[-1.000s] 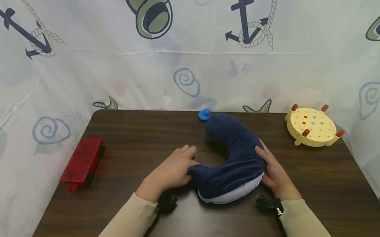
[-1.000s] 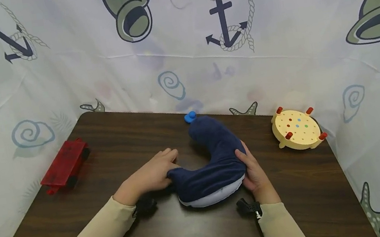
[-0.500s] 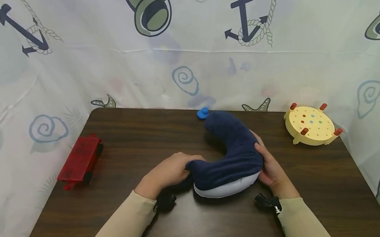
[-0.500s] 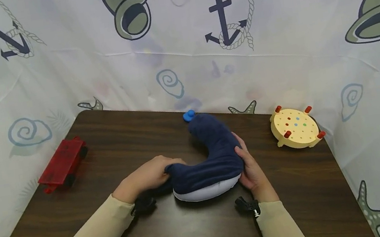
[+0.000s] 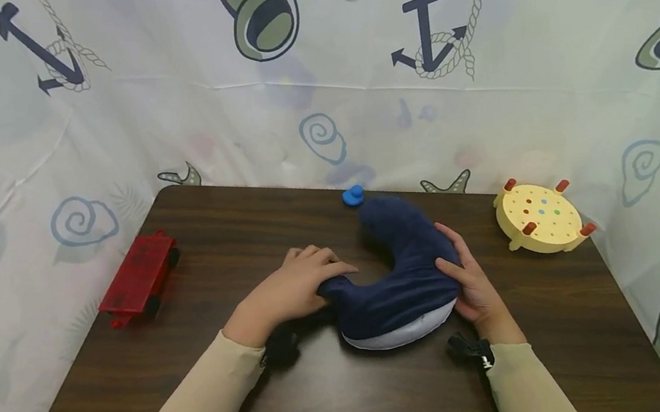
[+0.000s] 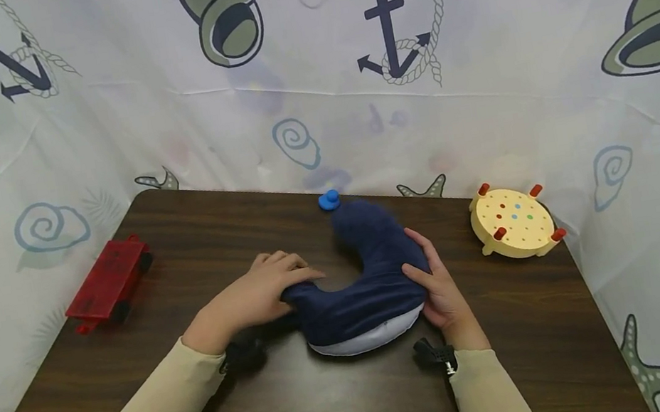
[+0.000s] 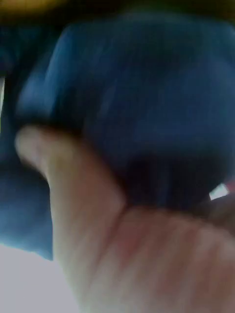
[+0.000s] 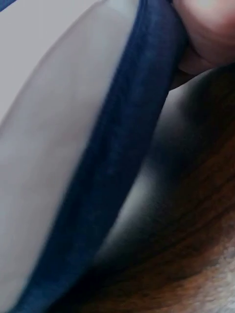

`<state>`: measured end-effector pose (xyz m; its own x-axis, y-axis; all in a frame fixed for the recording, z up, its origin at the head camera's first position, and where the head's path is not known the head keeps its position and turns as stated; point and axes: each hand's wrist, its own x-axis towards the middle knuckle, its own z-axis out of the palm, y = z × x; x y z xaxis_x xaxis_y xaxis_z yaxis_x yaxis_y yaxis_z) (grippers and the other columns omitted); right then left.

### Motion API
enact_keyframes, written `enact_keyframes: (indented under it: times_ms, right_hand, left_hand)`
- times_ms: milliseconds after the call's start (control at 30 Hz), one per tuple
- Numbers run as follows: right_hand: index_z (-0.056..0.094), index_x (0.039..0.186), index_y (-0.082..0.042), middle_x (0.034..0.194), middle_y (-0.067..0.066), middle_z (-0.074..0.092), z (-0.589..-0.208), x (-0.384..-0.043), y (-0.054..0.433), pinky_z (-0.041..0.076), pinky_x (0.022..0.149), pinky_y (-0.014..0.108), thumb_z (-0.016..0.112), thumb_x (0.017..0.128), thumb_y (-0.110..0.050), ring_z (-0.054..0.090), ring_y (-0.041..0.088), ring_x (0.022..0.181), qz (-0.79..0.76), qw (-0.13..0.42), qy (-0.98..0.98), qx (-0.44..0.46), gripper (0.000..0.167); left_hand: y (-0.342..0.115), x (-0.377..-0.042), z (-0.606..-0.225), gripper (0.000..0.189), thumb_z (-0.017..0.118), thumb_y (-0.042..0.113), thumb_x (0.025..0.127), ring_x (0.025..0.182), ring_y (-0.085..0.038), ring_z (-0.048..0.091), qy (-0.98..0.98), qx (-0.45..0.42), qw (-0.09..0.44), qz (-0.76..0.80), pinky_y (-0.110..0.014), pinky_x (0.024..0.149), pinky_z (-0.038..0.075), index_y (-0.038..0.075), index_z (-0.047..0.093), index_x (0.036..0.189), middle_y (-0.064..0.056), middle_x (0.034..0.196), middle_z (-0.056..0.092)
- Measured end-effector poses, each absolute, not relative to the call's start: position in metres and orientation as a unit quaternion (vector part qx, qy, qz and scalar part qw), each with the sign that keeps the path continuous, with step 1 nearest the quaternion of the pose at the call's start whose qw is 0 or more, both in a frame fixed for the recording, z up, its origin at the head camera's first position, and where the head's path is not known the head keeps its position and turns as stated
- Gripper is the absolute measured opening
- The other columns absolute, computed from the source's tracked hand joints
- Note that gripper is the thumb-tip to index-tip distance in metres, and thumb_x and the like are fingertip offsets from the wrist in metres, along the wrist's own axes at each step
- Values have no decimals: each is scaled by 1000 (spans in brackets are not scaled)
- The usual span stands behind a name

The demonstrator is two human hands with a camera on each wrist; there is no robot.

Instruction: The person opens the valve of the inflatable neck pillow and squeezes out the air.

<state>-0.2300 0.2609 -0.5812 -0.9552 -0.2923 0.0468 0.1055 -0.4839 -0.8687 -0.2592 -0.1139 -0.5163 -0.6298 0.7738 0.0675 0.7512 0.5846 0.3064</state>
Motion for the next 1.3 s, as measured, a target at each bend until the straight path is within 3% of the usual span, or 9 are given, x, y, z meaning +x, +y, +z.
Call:
enact_keyframes:
  times_ms: [200,367,533,667,800,967,1133,1200,1300]
  right_hand:
    - [15,176,-22,168,2,39,-583,-233,261,55,109,30,50,115,-9,57,17,138,-849,112,509,-91,71]
    - [14,176,-22,165,3,40,-582,-232,261,57,108,31,51,115,-8,60,17,136,-849,121,503,-107,73]
    - [16,176,-24,165,2,43,-581,-231,259,57,107,31,51,114,-9,60,17,135,-852,121,497,-113,72]
    - [17,175,-26,164,1,44,-582,-229,255,56,108,31,51,114,-11,58,16,136,-846,130,502,-124,72]
    - [16,175,-26,164,0,45,-582,-229,253,55,110,30,56,113,-15,57,16,138,-840,126,510,-134,75]
    - [17,175,-26,163,1,45,-582,-228,252,55,108,30,56,112,-13,58,16,136,-847,108,505,-126,75]
    - [23,174,-21,159,2,48,-584,-228,255,58,102,30,53,111,-4,63,16,129,-851,93,508,-92,71]
    - [27,173,-19,158,2,49,-585,-228,256,59,99,29,53,111,-3,63,16,125,-848,87,516,-78,68]
    - [28,172,-16,156,2,50,-586,-229,258,58,97,28,53,111,-3,63,15,122,-847,76,522,-65,67]
  left_hand:
    - [-106,-240,-499,132,102,58,64,163,-30,35,891,425,86,133,-62,132,21,29,33,172,-6,172,44]
    - [-85,-236,-522,149,97,74,61,144,-26,56,889,440,92,83,-51,125,33,17,20,176,-6,158,59]
    - [-78,-241,-545,95,96,72,68,108,-19,67,890,442,58,94,-40,91,37,17,66,139,4,123,75]
    - [-78,-245,-555,25,89,42,90,81,-6,63,873,465,63,133,-41,92,36,29,68,95,15,83,69]
    - [-79,-247,-556,28,82,15,96,78,-1,63,863,478,66,147,-50,109,42,33,65,84,20,75,64]
    - [-79,-244,-547,17,87,22,94,98,-10,69,872,475,54,106,-48,108,48,28,75,105,13,102,76]
    - [-101,-247,-520,110,99,60,70,153,-34,39,899,414,101,96,-58,118,38,27,48,162,-7,169,42]
    - [-117,-253,-509,133,102,62,62,165,-41,18,916,363,135,110,-70,126,24,33,33,172,-8,181,22]
    - [-135,-262,-509,145,105,56,59,164,-45,20,931,308,161,111,-77,123,21,40,19,175,-8,181,21]
